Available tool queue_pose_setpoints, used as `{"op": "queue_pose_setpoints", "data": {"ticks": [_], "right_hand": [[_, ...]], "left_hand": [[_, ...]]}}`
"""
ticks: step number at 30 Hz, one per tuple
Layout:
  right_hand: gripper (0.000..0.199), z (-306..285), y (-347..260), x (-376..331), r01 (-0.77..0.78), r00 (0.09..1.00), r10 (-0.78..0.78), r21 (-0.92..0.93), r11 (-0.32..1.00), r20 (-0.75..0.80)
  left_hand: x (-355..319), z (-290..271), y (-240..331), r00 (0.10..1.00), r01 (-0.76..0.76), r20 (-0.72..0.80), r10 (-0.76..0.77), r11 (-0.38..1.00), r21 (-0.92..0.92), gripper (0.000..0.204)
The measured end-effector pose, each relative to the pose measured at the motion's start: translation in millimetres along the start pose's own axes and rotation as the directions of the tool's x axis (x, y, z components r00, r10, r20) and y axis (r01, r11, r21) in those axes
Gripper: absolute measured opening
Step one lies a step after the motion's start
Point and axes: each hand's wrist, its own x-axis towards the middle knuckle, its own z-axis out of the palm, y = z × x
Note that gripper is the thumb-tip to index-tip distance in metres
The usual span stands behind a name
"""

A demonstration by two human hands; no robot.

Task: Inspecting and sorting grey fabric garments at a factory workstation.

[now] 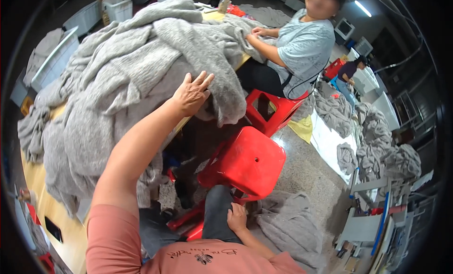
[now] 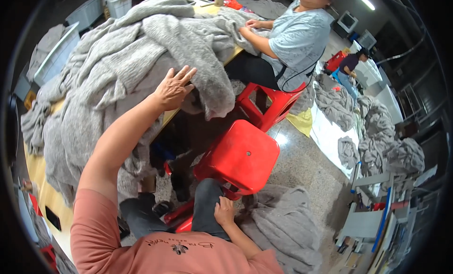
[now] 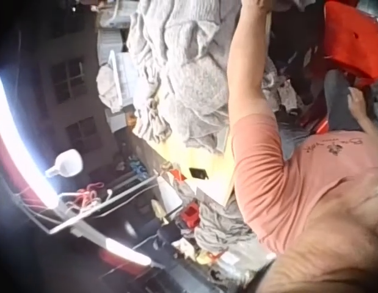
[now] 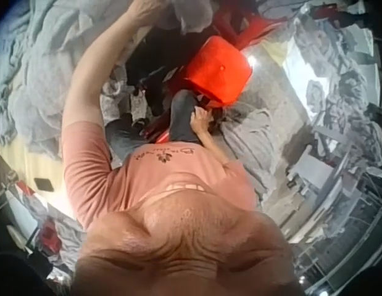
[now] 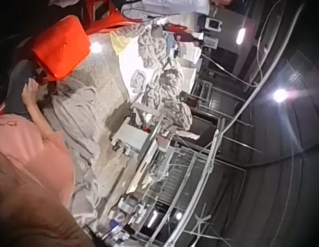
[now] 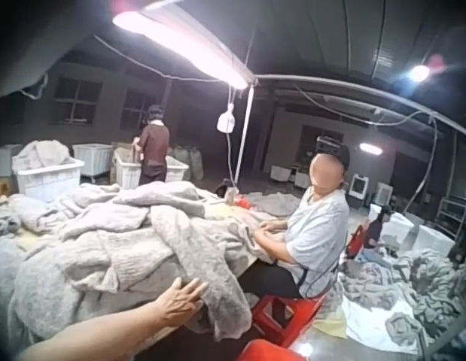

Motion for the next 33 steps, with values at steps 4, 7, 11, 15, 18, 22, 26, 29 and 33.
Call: {"op": "queue_pose_setpoints", "data": {"ticks": [4, 7, 11, 15, 18, 22, 26, 29, 33], "right_hand": [[0.028, 0, 7, 0, -0.020, 1.000, 0.020, 0.033, 0.999, 0.010], [0.028, -1, 16, 2, -0.067, 0.998, 0.067, 0.042, 0.997, 0.012], [0.024, -3, 13, 20, -0.351, 0.935, 0.348, 0.308, 0.884, 0.067], [0.051, -3, -14, 67, -0.613, 0.703, -0.050, 0.568, -0.549, 0.709], [0.080, 0, -60, 99, -0.575, 0.818, -0.273, 0.707, -0.411, 0.506], [0.092, -18, -117, 121, -0.638, 0.767, -0.395, 0.659, -0.398, 0.505], [0.052, -29, -155, 99, -0.710, 0.602, -0.453, 0.700, 0.074, 0.658], [0.040, -36, -159, 65, -0.670, 0.580, -0.528, 0.732, 0.123, 0.620], [0.026, -54, -142, 32, -0.512, 0.653, -0.496, 0.817, 0.266, 0.572]], "left_hand": [[26, 7, -12, 0.976, 0.159, 0.168, -0.136, 0.978, -0.138, 0.037], [5, -9, 9, 0.929, 0.370, 0.335, -0.156, 0.385, -0.845, 0.021], [-95, -37, 107, 0.920, 0.388, 0.351, 0.172, -0.515, -0.764, 0.030], [-163, -47, 180, 0.924, 0.382, 0.211, 0.320, -0.815, -0.435, 0.046], [-185, -64, 203, 0.915, 0.282, -0.129, 0.383, -0.834, -0.475, 0.049], [-212, -86, 212, 0.828, 0.501, -0.039, 0.560, -0.769, -0.397, 0.046], [-237, -90, 226, 0.815, 0.530, 0.038, 0.578, -0.718, -0.451, 0.044], [-258, -97, 235, 0.822, 0.563, 0.158, 0.546, -0.742, -0.364, 0.042], [-298, -100, 223, 0.782, 0.620, 0.516, 0.349, -0.519, -0.588, 0.020]]}}
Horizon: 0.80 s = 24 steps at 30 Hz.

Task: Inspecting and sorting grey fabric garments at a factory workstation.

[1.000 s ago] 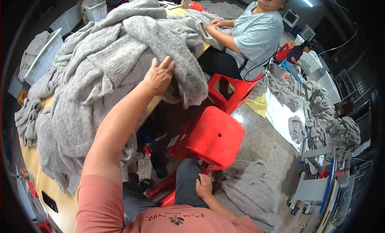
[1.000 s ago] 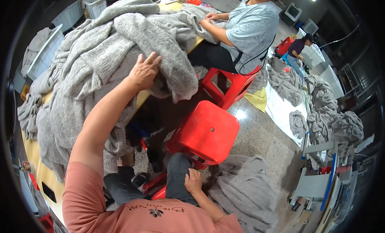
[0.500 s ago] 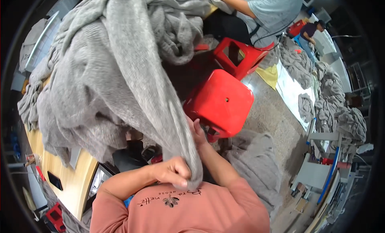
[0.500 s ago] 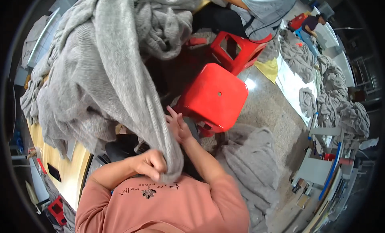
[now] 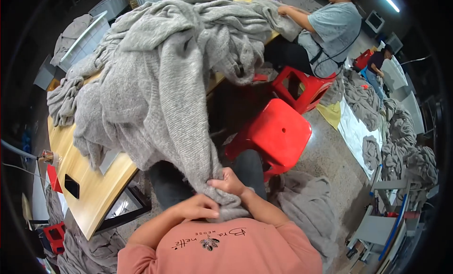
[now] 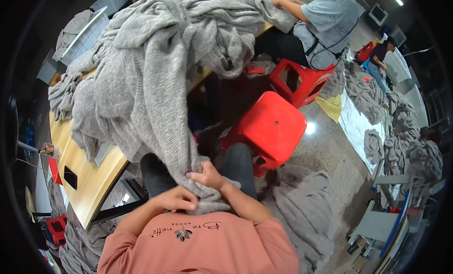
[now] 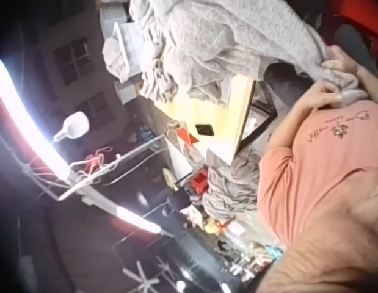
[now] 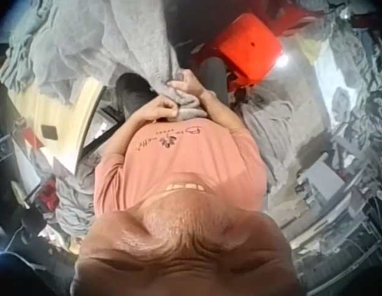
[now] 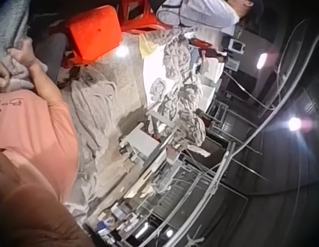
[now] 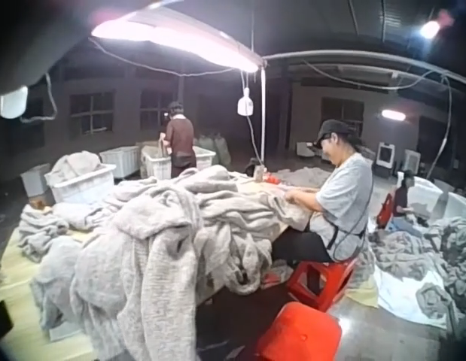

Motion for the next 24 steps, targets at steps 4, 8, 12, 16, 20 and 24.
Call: {"op": "queue_pose_setpoints", "data": {"ticks": [4, 8, 12, 16, 20, 24], "right_hand": [[0.015, 19, -16, -17, -0.012, 0.968, -0.008, -0.075, 0.997, -0.252], [0.023, 54, -31, -14, 0.247, 0.964, -0.170, -0.458, 0.854, 0.203], [0.016, 18, -40, -13, 0.195, 0.962, -0.209, -0.095, 0.976, -0.173], [0.058, -22, -33, 6, 0.099, 0.607, -0.671, -0.798, 0.595, -0.425], [0.093, -7, -21, 33, 0.156, 0.629, -0.767, -0.946, 0.283, -0.126], [0.078, 17, -21, 62, 0.280, 0.581, -0.813, -0.928, 0.247, -0.041]], "left_hand": [[-17, -19, -17, 0.752, -0.176, -0.601, 0.270, 0.961, 0.212, 0.047], [-3, -23, 10, 0.572, -0.541, -0.767, 0.290, 0.836, -0.087, 0.057], [-28, 2, 69, 0.542, -0.613, -0.728, 0.419, 0.790, -0.002, 0.054], [-70, 32, 92, 0.493, -0.666, -0.537, 0.684, 0.694, 0.272, 0.040], [-63, 25, 82, 0.537, -0.421, -0.660, 0.526, 0.845, 0.331, 0.038], [-52, 9, 57, 0.546, -0.198, -0.765, 0.340, 0.940, 0.277, 0.037]]}}
